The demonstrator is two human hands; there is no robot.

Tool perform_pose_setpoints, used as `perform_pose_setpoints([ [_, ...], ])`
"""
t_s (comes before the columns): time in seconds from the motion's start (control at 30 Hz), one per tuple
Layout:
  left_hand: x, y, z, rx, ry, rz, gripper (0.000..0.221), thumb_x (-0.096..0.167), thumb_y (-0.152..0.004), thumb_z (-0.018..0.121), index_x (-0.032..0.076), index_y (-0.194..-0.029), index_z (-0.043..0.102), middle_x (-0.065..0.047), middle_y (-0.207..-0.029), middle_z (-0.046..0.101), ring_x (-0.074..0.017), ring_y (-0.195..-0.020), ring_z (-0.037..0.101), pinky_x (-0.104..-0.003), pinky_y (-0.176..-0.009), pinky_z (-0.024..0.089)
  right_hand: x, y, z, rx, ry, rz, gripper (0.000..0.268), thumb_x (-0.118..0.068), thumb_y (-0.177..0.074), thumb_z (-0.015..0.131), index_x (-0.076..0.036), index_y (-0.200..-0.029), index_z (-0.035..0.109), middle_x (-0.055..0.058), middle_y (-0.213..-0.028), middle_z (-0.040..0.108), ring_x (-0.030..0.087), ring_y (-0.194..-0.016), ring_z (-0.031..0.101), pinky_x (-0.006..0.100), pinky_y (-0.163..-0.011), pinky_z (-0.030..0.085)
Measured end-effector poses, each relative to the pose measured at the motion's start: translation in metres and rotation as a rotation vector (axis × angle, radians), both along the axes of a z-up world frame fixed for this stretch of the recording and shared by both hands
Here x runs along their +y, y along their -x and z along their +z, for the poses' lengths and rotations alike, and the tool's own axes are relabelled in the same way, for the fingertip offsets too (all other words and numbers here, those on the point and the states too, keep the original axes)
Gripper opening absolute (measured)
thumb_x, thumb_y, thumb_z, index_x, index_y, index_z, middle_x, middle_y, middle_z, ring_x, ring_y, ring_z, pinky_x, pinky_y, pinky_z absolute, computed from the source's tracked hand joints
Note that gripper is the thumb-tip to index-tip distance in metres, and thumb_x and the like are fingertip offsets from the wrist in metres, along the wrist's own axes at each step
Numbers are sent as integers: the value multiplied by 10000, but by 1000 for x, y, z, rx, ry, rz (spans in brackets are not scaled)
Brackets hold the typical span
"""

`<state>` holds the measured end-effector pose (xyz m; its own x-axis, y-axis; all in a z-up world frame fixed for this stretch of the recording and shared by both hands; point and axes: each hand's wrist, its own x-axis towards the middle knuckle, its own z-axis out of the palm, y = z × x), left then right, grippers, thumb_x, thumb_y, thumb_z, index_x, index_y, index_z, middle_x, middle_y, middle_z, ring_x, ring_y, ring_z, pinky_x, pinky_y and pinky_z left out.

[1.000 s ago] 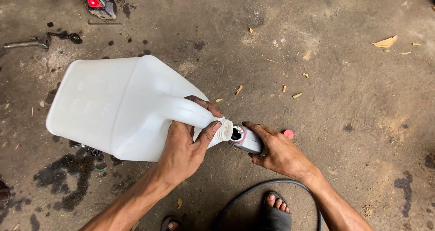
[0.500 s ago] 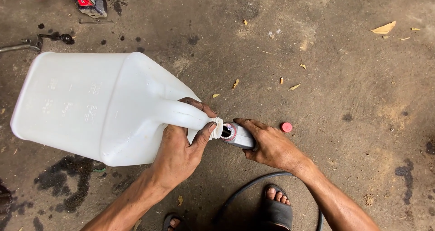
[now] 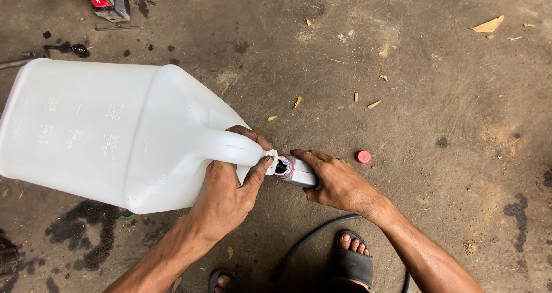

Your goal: Pouring motor oil from a large jug into a smaller bottle and then into a motorcycle engine.

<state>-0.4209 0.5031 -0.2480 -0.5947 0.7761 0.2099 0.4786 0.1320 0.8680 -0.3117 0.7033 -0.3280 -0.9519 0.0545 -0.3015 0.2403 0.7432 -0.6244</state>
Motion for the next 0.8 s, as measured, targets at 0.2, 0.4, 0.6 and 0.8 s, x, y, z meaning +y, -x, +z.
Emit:
perform_pose_setpoints([
  [0.2, 1, -2, 0, 3, 26, 4, 179, 24, -999, 571, -23, -1152, 491, -162, -1035, 548, -330, -1140, 595, -518, -983, 482, -1, 1, -3, -17, 6, 4, 781, -126, -739, 763, -181, -1465, 479, 146, -1249, 684, 429, -1158, 671, 608, -983, 561],
  [0.4, 2, -1, -2, 6, 37, 1, 182, 20, -998, 574, -29, -1153, 492, -168, -1036, 548, -333, -1142, 597, -522, -979, 487, 1, 2, -5, -20, 12, 0, 789, -127, -741, 764, -188, -1472, 474, 146, -1268, 682, 429, -1169, 667, 608, -995, 555],
  [0.6, 3, -2, -5, 22, 54, 0, 192, 20, -996, 574, -27, -1166, 496, -170, -1031, 547, -336, -1140, 598, -516, -967, 495, 1, 3, -6, -34, 31, -3, 793, -103, -744, 764, -176, -1477, 470, 163, -1260, 684, 435, -1164, 672, 601, -1001, 558],
  [0.8, 4, -3, -3, 30, 63, 4, 201, 6, -992, 576, -41, -1167, 490, -184, -1030, 548, -346, -1134, 602, -529, -961, 504, -1, 5, -4, -31, 50, 2, 796, -94, -737, 770, -151, -1473, 474, 178, -1260, 683, 449, -1160, 670, 615, -991, 556],
])
